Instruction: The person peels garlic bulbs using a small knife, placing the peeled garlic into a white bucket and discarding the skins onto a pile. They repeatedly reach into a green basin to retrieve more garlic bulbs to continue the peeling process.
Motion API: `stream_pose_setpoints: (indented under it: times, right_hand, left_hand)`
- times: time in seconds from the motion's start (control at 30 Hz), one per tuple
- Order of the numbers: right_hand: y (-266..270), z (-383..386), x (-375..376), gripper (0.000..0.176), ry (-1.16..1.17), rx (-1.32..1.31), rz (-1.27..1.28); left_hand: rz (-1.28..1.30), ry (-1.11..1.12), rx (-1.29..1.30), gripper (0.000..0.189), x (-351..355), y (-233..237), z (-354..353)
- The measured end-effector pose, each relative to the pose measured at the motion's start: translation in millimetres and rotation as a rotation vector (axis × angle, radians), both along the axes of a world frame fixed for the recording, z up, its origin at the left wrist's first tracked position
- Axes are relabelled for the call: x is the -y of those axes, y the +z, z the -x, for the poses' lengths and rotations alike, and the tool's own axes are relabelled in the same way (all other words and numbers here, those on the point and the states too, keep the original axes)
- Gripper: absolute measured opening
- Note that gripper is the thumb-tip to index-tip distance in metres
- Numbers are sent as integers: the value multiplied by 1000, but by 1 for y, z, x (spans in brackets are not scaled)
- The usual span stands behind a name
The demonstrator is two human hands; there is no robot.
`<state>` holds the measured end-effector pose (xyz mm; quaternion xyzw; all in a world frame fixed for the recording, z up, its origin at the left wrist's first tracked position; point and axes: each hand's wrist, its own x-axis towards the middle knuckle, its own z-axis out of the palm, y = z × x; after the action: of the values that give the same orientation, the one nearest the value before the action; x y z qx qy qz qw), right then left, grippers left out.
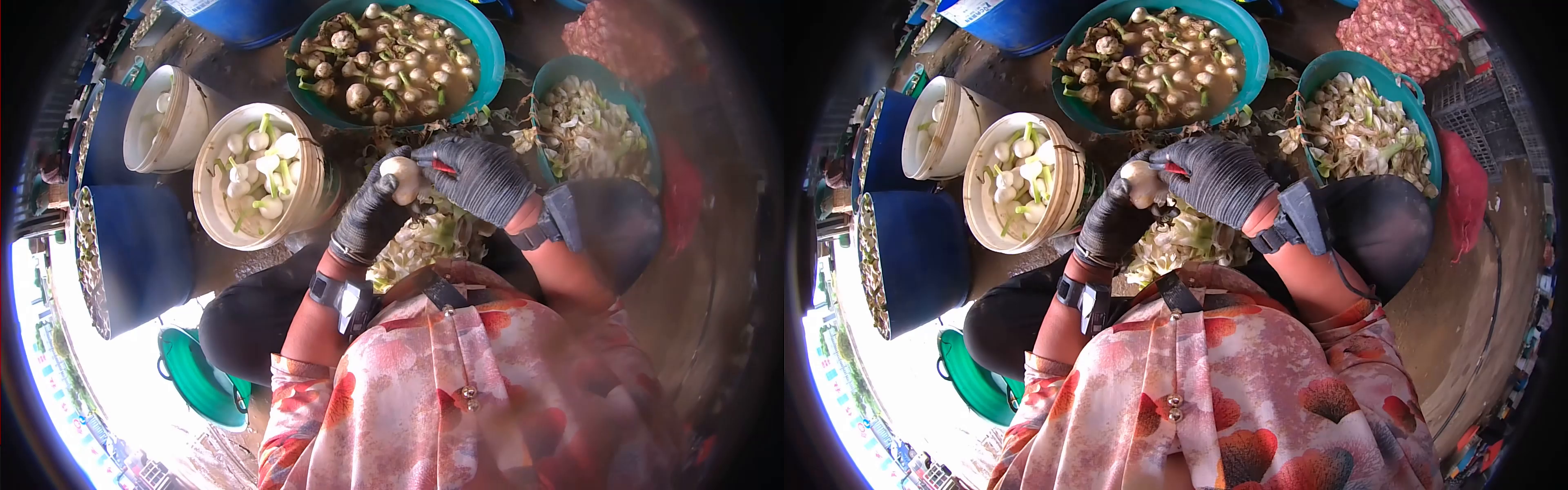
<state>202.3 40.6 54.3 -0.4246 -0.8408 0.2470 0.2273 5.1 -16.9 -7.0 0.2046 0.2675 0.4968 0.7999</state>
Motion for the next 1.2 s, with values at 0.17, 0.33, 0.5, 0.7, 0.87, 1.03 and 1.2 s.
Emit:
stream_pose_setpoints:
  times: [0.17,0.33,0.5,0.7,0.87,1.03,1.2]
  right_hand:
    - [-4,2,3,26,9,90,34]
    - [-5,-4,6,25,39,163,85]
    - [-2,-4,9,22,10,184,58]
    - [-1,3,11,21,-121,251,231]
    - [-26,0,2,22,-182,47,342]
    - [-26,8,9,25,-260,139,148]
    - [-52,6,-4,33,-239,-471,628]
  left_hand:
    - [-43,-60,-264,77,-3,10,1]
    - [8,-104,-361,73,-2,4,2]
    - [41,-162,-320,70,-2,5,2]
    - [-49,-272,-392,69,-2,12,3]
    - [-283,-254,-587,75,-4,23,4]
    - [-230,-126,-614,68,2,15,1]
    - [-351,127,-533,64,-5,15,4]
